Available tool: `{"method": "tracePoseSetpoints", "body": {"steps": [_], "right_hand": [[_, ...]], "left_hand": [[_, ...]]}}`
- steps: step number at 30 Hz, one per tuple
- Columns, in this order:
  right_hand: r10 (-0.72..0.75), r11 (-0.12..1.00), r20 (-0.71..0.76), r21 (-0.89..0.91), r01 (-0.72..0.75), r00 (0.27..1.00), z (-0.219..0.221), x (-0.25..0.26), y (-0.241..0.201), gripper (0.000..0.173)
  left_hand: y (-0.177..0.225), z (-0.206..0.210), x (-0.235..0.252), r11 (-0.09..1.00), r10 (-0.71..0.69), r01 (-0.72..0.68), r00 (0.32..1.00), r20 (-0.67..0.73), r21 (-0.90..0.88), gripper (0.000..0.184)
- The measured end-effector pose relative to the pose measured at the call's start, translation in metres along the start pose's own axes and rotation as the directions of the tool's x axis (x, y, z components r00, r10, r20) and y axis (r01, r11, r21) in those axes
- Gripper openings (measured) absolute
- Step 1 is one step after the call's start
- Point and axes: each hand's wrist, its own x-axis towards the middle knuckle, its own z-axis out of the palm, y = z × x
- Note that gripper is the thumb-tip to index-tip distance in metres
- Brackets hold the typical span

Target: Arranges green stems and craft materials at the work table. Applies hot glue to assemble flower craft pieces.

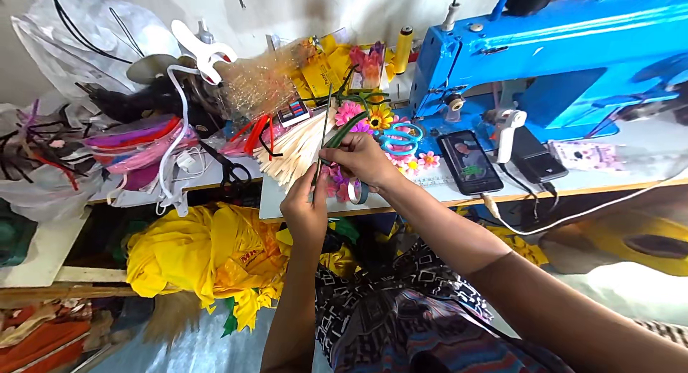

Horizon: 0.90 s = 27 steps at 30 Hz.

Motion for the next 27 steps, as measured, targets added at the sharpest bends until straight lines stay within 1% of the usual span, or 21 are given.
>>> {"method": "tracePoseSetpoints", "body": {"steps": [2,4,6,7,8,9,10,13,15,17,19,22,27], "right_hand": [[-0.021,0.999,-0.001,-0.024,0.021,1.000,0.001,-0.001,0.000,0.008],[-0.047,0.998,0.008,-0.041,0.048,0.999,0.002,-0.001,0.000,0.008],[-0.074,0.995,0.021,-0.069,0.075,0.997,0.002,-0.002,0.000,0.008],[-0.089,0.993,0.023,-0.076,0.091,0.996,0.002,-0.002,0.001,0.008],[-0.101,0.991,0.026,-0.082,0.102,0.995,0.002,-0.002,0.001,0.008],[-0.110,0.990,0.030,-0.086,0.112,0.994,0.002,-0.003,0.001,0.008],[-0.113,0.990,0.035,-0.085,0.116,0.993,0.002,-0.004,0.001,0.008],[-0.103,0.992,0.055,-0.073,0.106,0.993,0.002,-0.010,-0.001,0.009],[-0.077,0.995,0.052,-0.057,0.080,0.996,0.004,-0.015,-0.001,0.007],[-0.021,1.000,0.027,-0.001,0.021,0.999,0.008,-0.019,-0.003,0.007],[0.005,0.998,0.033,0.064,-0.007,0.999,0.010,-0.021,-0.002,0.007],[-0.007,0.990,0.045,0.140,0.001,0.999,0.010,-0.020,-0.001,0.008],[0.011,0.979,0.041,0.203,-0.019,0.999,0.013,-0.019,-0.003,0.006]], "left_hand": [[0.002,0.001,-0.002,0.999,-0.034,0.034,0.999,0.013,-0.005,0.026],[0.005,0.000,-0.002,0.986,-0.124,0.130,0.990,0.064,-0.107,0.026],[0.013,-0.004,0.001,0.914,-0.269,0.301,0.951,0.150,-0.271,0.024],[0.016,-0.006,0.003,0.871,-0.324,0.366,0.929,0.176,-0.329,0.022],[0.018,-0.006,0.004,0.846,-0.354,0.397,0.918,0.180,-0.357,0.021],[0.018,-0.005,0.003,0.846,-0.353,0.387,0.922,0.159,-0.366,0.020],[0.017,-0.003,0.002,0.869,-0.329,0.349,0.937,0.115,-0.352,0.021],[0.013,0.001,0.000,0.945,-0.237,0.224,0.971,-0.026,-0.236,0.023],[0.012,0.004,-0.001,0.961,-0.201,0.181,0.976,-0.079,-0.210,0.023],[0.011,0.007,-0.002,0.971,-0.165,0.139,0.978,-0.124,-0.195,0.023],[0.010,0.009,-0.002,0.982,-0.130,0.104,0.977,-0.170,-0.156,0.023],[0.008,0.009,0.000,0.992,-0.089,0.067,0.975,-0.205,-0.109,0.023],[0.008,0.008,0.002,0.993,-0.086,0.064,0.970,-0.226,-0.103,0.022]]}}
